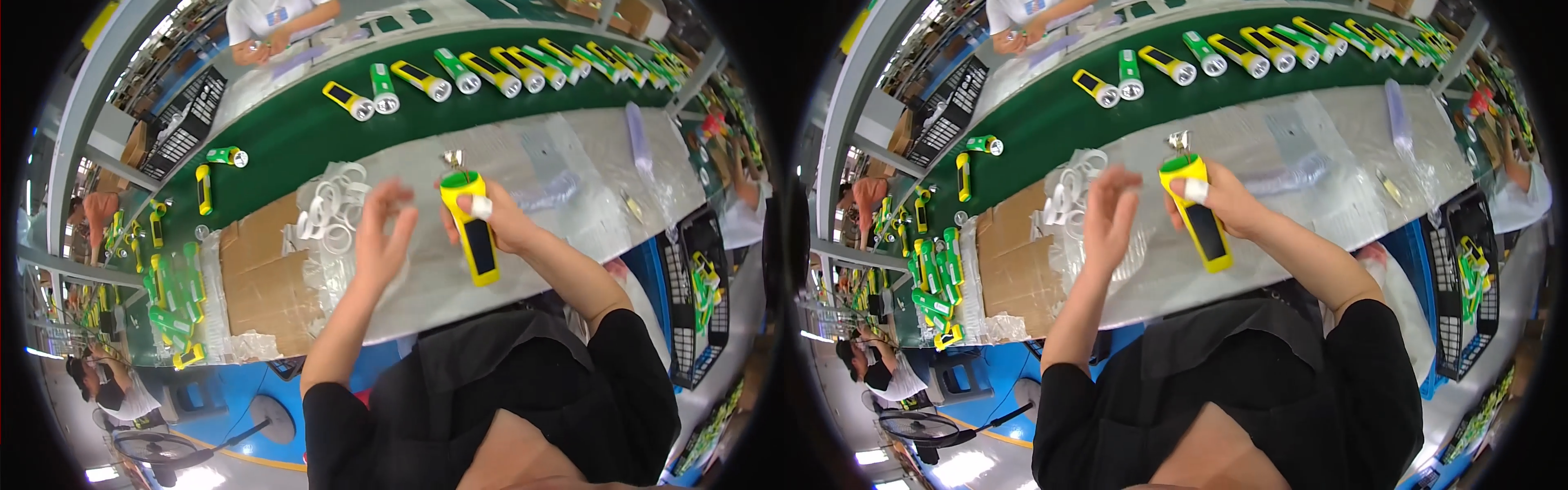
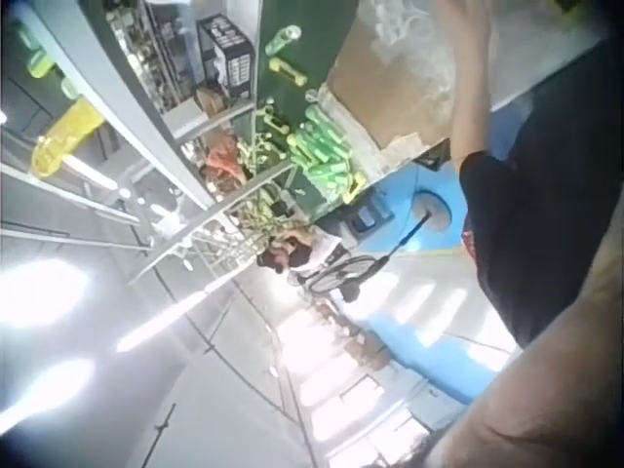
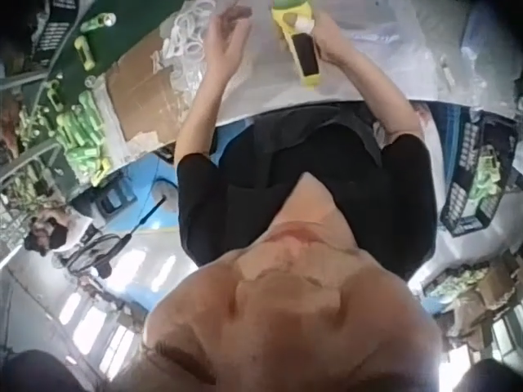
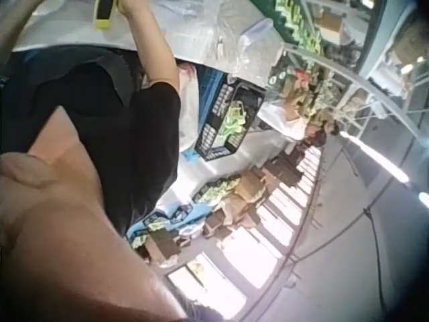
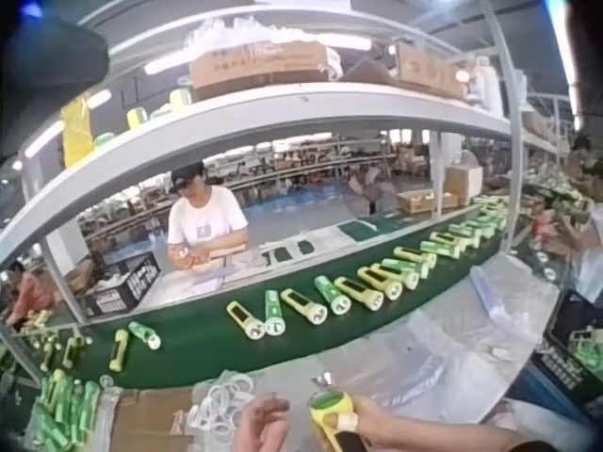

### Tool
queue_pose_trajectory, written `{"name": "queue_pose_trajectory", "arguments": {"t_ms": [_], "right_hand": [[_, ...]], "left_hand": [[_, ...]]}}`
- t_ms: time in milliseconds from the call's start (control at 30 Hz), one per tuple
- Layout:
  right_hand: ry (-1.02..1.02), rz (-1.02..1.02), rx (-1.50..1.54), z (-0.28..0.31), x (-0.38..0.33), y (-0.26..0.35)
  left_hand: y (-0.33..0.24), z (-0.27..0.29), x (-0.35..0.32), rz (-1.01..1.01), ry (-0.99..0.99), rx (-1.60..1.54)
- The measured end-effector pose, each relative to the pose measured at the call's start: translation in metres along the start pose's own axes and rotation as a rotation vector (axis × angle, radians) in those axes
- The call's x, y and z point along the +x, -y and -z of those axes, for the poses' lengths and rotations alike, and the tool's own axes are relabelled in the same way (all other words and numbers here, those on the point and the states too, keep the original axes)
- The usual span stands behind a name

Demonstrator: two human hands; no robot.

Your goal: Assembling plastic rings and lens caps onto flashlight bodies on a factory production line.

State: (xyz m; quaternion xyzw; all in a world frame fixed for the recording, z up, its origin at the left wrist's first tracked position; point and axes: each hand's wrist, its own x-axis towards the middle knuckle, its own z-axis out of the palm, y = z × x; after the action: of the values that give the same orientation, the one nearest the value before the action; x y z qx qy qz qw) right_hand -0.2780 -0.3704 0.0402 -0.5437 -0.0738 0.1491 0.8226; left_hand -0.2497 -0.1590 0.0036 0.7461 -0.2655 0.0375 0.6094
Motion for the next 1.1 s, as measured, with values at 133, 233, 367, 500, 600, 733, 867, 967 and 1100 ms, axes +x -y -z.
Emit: {"name": "queue_pose_trajectory", "arguments": {"t_ms": [133, 233, 367, 500, 600, 733, 867, 967, 1100], "right_hand": [[0.179, -0.054, -0.069, 0.016, -0.058, -0.002], [0.325, -0.095, -0.110, 0.024, -0.084, -0.002], [0.142, -0.132, -0.109, 0.026, -0.098, -0.006], [0.019, 0.059, -0.178, 0.020, -0.099, -0.015], [-0.070, 0.118, -0.249, 0.022, -0.097, -0.028], [-0.159, 0.088, 0.036, 0.032, -0.097, -0.033], [-0.306, 0.053, 0.153, 0.041, -0.102, -0.028], [-0.271, 0.061, 0.118, 0.048, -0.108, -0.026], [-0.257, 0.084, 0.094, 0.048, -0.109, -0.025]], "left_hand": [[-0.028, -0.050, 0.038, -0.329, 0.098, -0.119], [-0.040, -0.072, 0.026, -0.035, 0.474, -0.284], [-0.051, -0.082, 0.010, -0.228, 0.241, -0.065], [-0.056, -0.094, 0.007, -0.539, 0.245, 0.172], [-0.050, -0.098, 0.005, -0.494, 0.300, 0.056], [-0.038, -0.111, 0.002, -0.416, 0.179, 0.064], [0.008, -0.114, 0.022, -0.174, 0.101, 0.479], [0.027, -0.119, 0.027, -0.256, 0.183, 0.698], [0.036, -0.119, 0.025, -0.276, 0.184, 0.652]]}}
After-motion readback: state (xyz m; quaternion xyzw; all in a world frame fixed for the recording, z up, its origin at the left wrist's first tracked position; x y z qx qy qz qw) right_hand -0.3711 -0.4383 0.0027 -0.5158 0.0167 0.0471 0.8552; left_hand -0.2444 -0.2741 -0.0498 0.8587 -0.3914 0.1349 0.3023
